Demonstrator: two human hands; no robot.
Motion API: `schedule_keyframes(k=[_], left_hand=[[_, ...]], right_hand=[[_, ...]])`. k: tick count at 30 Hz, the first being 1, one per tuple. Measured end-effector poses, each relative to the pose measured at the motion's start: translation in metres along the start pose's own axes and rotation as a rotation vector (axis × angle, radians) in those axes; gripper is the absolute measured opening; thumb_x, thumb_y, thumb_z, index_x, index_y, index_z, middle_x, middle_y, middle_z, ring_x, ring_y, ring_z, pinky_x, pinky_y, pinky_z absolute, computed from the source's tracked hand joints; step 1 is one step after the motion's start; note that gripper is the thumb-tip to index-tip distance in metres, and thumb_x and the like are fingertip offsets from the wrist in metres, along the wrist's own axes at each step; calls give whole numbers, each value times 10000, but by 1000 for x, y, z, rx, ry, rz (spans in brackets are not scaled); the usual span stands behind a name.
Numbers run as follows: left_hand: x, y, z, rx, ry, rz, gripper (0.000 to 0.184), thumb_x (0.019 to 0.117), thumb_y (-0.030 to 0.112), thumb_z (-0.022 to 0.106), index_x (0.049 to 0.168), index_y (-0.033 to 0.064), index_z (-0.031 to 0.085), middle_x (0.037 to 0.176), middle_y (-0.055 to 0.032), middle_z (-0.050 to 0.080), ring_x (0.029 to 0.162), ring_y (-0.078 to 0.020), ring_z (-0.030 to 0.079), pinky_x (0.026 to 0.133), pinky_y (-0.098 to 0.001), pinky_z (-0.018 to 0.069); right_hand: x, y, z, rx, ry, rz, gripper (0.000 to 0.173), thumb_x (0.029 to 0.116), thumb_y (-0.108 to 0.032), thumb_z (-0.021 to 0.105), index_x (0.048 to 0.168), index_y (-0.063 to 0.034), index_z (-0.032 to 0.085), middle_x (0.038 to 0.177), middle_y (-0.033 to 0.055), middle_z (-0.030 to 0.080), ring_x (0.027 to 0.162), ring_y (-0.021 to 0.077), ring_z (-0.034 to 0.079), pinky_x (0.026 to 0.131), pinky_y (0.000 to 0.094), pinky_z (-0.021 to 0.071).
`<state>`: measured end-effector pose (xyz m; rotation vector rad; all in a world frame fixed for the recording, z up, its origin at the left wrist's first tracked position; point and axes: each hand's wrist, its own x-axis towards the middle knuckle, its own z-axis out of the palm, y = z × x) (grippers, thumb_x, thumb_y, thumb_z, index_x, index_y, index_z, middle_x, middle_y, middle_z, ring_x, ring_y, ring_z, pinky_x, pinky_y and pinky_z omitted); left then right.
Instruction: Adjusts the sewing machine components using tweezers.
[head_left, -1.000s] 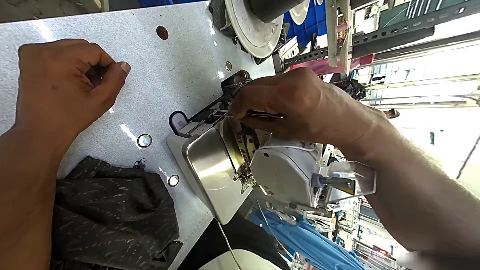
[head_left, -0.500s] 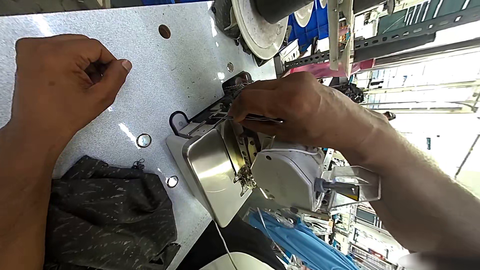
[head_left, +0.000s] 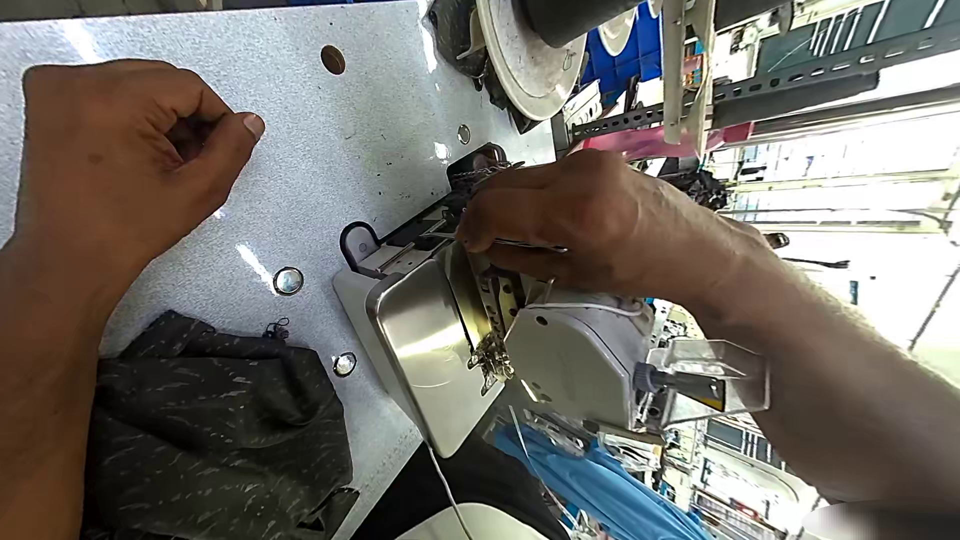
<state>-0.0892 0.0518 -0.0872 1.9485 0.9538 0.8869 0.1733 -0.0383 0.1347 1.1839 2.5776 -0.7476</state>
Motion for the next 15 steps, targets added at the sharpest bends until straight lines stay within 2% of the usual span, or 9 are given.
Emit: schedule_keyframes(k=[4,10,15], left_hand=[[0,-2,0,-5,5,3,403,1031,396,560,914,22,656,769,-76,571,633,-95,490,581,-289,391],[0,-1,-1,-13,7,-10,403,1029,400,563,921,25,661,778,-73,584,628,-85,489,581,-284,395],[0,0,-1,-13,2,-14,403,1030,401,561,928,23,660,785,-71,584,638,-80,492,583,-274,395]], right_hand=[[-2,1,-1,-4,27,3,114,964,-51,591,967,-61,704,869,44,693,738,103,645,619,247,515],[-8,-1,-5,50,97,45,109,931,-30,605,913,-63,708,909,47,733,796,71,678,674,210,545],[-8,0,-7,53,84,85,82,936,-55,635,921,-70,714,897,37,736,797,59,683,692,200,552]])
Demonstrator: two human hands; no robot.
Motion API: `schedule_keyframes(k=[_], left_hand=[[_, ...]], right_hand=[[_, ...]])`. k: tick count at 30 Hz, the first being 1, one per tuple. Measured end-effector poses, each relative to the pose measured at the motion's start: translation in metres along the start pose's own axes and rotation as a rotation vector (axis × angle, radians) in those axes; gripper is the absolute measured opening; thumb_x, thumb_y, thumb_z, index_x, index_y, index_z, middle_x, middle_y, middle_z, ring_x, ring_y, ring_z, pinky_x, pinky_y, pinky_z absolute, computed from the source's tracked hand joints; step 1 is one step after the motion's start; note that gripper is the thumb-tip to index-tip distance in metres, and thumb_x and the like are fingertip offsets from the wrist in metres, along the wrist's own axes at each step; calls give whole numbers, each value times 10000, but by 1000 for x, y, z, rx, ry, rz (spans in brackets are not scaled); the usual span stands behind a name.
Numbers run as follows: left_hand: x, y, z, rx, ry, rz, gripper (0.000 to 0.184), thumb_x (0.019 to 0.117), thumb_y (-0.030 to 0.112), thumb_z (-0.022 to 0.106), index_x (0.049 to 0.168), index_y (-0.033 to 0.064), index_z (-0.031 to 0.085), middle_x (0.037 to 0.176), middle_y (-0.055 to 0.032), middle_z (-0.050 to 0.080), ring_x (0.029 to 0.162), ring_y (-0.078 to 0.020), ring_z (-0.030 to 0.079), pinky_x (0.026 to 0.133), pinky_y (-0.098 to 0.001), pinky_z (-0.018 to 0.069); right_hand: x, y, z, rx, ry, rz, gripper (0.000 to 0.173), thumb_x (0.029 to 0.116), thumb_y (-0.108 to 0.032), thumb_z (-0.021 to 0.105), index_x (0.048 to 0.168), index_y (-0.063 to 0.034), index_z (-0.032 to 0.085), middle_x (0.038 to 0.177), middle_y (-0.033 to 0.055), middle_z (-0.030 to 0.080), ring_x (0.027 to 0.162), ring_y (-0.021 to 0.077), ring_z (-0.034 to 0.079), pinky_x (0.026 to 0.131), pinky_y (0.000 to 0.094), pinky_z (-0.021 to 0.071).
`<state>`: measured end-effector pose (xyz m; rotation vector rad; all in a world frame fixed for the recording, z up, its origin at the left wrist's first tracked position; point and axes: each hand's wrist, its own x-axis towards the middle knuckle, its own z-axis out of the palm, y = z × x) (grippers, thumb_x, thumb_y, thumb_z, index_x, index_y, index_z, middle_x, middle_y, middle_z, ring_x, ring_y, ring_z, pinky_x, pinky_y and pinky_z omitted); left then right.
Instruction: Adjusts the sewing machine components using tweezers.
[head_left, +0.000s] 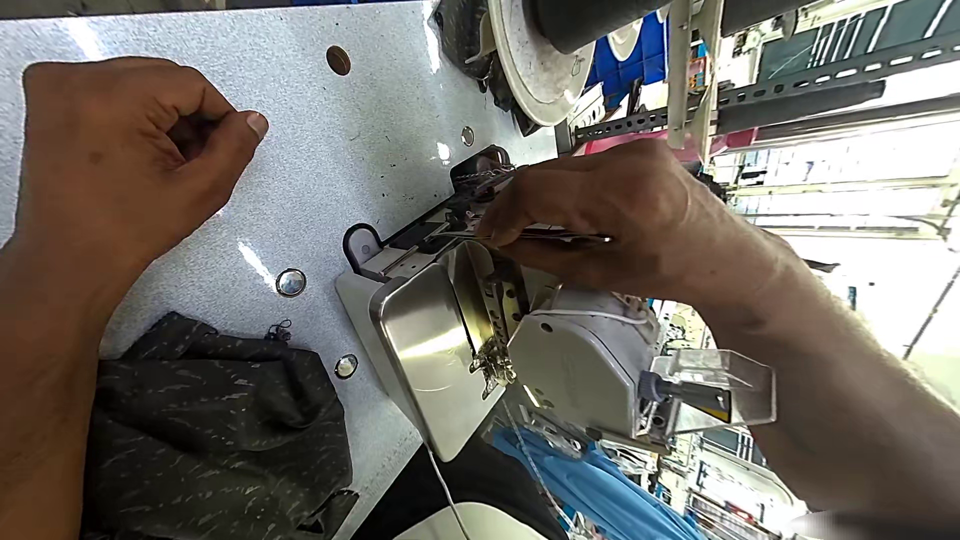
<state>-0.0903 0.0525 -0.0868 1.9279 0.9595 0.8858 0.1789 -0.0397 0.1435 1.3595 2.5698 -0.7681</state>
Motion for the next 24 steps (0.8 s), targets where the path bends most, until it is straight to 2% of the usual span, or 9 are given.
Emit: schedule_keyframes(k=[10,13,20,24], left_hand=[[0,-3,1,-16,4,-11,397,1027,409,563,927,38,659,768,-52,568,619,-73,473,571,-273,381],[0,-4,1,-23,7,-17,395,1027,414,562,928,42,652,770,-46,566,617,-62,468,568,-263,379],[0,-6,3,-29,9,-19,396,1024,421,565,917,50,651,771,-41,567,619,-61,471,567,-263,378],[0,-8,4,-40,16,-15,393,1022,423,569,920,53,653,769,-33,563,613,-52,466,561,-253,375]], right_hand=[[8,6,3,-29,-39,-7,63,926,-57,649,921,-82,707,854,11,711,722,40,635,621,194,508],[7,5,2,-24,-43,-12,73,930,-46,637,932,-76,704,897,28,730,762,54,663,659,202,532],[8,6,2,-33,-53,-7,72,931,-56,636,928,-75,705,870,22,711,725,45,634,620,196,504],[8,6,2,-16,-46,-1,73,930,-55,639,928,-78,709,898,28,733,763,42,661,659,189,529]])
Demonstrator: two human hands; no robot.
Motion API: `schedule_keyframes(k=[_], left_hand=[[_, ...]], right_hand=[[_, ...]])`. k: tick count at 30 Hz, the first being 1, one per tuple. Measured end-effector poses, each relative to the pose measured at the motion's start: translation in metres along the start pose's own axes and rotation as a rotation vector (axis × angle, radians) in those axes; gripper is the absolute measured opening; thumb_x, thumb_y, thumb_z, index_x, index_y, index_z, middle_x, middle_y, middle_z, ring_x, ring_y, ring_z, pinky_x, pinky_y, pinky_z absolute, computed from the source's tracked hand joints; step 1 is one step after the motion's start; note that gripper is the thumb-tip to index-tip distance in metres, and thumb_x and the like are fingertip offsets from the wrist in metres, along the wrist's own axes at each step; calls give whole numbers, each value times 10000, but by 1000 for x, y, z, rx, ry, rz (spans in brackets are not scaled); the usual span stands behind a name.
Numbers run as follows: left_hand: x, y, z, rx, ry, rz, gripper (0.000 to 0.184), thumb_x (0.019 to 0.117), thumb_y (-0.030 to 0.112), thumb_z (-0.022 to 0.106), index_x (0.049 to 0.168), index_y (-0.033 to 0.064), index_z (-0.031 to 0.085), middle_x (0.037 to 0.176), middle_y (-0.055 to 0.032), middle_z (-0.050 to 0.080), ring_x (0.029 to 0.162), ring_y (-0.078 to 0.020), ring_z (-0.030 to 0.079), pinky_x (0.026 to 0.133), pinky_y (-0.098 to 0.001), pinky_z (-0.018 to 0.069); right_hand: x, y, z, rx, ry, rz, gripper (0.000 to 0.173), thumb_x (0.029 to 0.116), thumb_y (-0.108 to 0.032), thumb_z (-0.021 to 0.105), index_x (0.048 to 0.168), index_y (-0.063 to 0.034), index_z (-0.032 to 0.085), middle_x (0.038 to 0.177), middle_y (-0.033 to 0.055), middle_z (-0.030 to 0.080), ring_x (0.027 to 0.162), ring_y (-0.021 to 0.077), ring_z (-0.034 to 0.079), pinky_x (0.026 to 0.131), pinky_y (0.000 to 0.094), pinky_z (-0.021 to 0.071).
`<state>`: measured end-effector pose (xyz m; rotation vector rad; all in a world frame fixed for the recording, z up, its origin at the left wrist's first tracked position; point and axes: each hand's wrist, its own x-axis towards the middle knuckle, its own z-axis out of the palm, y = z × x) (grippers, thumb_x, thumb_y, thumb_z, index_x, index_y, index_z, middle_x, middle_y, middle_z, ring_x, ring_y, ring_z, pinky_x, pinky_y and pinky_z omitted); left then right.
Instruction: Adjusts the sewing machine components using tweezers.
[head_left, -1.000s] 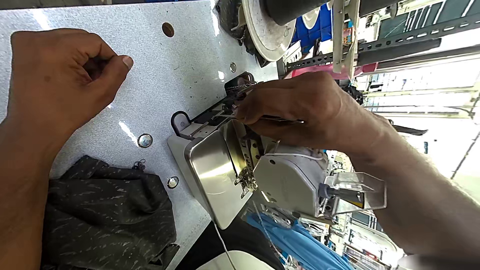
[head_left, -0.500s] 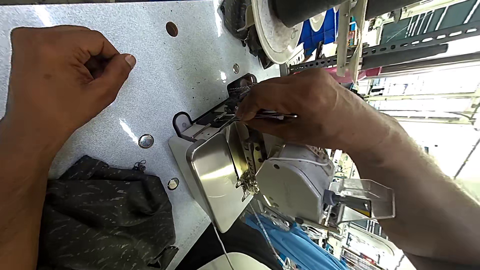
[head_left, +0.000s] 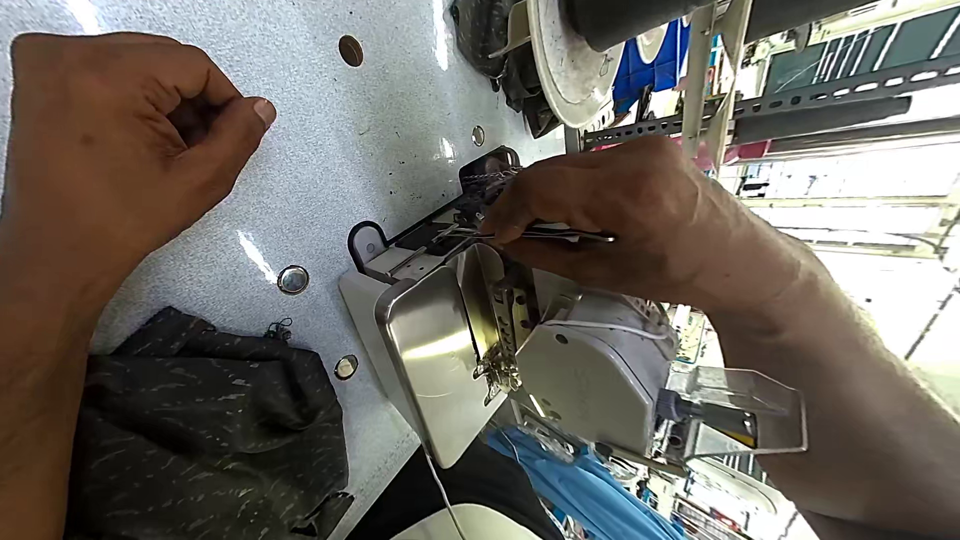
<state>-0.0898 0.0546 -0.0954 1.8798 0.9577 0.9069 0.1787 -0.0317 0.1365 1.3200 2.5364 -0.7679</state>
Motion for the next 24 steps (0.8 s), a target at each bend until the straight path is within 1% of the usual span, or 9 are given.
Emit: schedule_keyframes(k=[4,7,10,14,21,24], left_hand=[[0,0,-1,2,-4,1,395,1023,427,566,921,56,652,767,-33,561,611,-55,467,560,-262,377],[0,-1,0,-5,-5,-1,393,1023,428,566,921,59,654,765,-27,560,611,-51,465,556,-257,373],[0,-1,0,-16,-2,-4,388,1022,426,568,915,62,652,762,-18,556,607,-40,459,555,-244,370],[1,-1,1,-18,-2,-6,391,1024,429,567,917,61,646,749,-15,550,598,-39,453,549,-247,367],[0,-1,1,-23,0,-7,385,1022,427,568,926,64,652,749,-4,548,595,-26,447,546,-233,358],[0,0,1,-24,1,-17,385,1021,430,567,918,68,649,742,-3,544,590,-25,445,542,-231,356]], right_hand=[[0,0,0,-7,1,4,77,929,-61,635,931,-84,709,902,24,733,770,36,658,664,182,525],[0,0,-1,-10,-2,-1,83,933,-69,631,926,-89,711,896,20,731,749,30,650,638,179,513],[0,0,0,2,-6,-12,88,931,-62,631,928,-81,716,897,21,731,767,28,657,658,176,525],[0,-1,1,-26,-2,2,78,930,-59,633,925,-80,708,871,20,716,749,39,644,643,189,512],[1,0,2,-13,5,22,83,927,-59,631,917,-85,709,869,12,719,730,21,633,627,171,502],[2,0,3,-9,2,18,85,933,-56,628,920,-84,708,882,13,723,745,27,642,641,178,515]])
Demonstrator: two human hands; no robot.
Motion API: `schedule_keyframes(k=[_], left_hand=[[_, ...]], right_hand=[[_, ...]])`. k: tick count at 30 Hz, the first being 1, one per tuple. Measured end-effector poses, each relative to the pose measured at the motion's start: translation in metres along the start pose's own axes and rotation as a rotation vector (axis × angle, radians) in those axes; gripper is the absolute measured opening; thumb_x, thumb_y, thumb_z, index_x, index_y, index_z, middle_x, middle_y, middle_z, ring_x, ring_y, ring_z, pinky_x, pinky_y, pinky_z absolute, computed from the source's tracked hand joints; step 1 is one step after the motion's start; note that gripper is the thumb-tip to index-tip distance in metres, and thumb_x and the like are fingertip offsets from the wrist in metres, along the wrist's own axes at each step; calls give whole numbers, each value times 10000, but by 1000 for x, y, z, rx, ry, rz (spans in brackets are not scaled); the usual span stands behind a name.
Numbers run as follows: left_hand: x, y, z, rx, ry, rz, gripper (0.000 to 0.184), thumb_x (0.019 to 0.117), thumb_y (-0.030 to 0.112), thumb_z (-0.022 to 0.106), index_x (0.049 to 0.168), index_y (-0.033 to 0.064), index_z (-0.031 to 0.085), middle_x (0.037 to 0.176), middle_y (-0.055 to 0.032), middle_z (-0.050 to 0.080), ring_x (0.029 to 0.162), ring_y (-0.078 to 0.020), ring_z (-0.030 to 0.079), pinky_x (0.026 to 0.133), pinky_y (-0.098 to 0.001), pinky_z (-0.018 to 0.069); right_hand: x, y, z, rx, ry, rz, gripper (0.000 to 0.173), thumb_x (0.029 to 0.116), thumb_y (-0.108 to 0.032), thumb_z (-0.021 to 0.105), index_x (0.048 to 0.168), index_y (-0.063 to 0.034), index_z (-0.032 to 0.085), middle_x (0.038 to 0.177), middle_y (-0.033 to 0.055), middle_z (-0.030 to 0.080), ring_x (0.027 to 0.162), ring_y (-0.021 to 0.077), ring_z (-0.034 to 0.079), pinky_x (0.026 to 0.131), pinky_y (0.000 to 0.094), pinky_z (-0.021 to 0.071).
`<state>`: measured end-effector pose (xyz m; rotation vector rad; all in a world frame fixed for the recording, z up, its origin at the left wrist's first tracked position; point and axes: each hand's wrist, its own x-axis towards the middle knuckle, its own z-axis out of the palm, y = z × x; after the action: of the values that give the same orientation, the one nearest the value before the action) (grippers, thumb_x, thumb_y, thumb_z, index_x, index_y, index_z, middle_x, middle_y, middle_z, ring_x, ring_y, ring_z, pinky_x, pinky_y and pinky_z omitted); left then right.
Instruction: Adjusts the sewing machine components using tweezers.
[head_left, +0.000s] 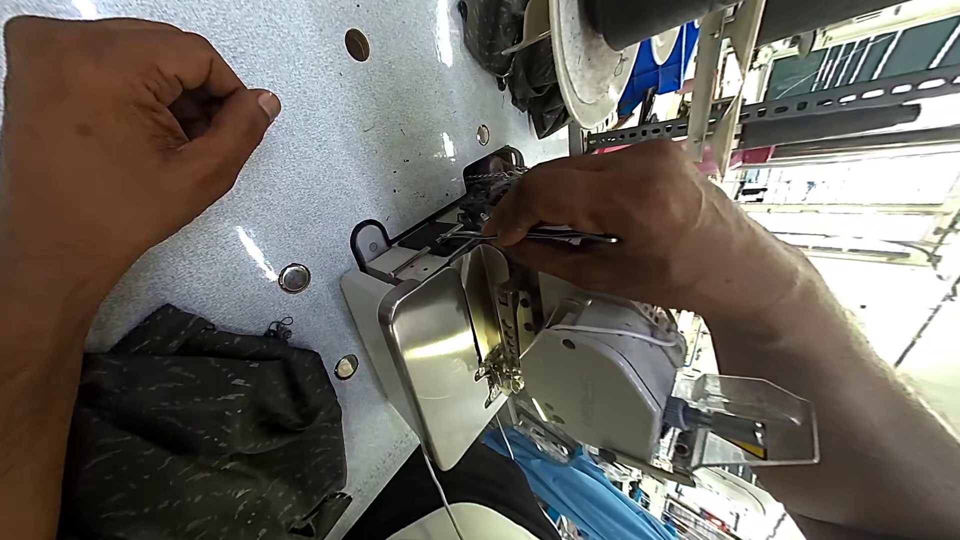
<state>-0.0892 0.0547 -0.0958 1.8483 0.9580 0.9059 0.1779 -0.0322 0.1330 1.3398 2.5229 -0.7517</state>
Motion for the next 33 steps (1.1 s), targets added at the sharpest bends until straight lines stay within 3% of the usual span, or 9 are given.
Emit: schedule_keyframes(k=[33], left_hand=[[0,-4,0,-16,-3,15,377,1020,431,571,919,76,646,758,5,548,597,-16,449,544,-217,356]], right_hand=[[-1,2,-2,88,18,8,78,920,-55,644,907,-77,718,906,16,734,797,22,669,692,165,549]])
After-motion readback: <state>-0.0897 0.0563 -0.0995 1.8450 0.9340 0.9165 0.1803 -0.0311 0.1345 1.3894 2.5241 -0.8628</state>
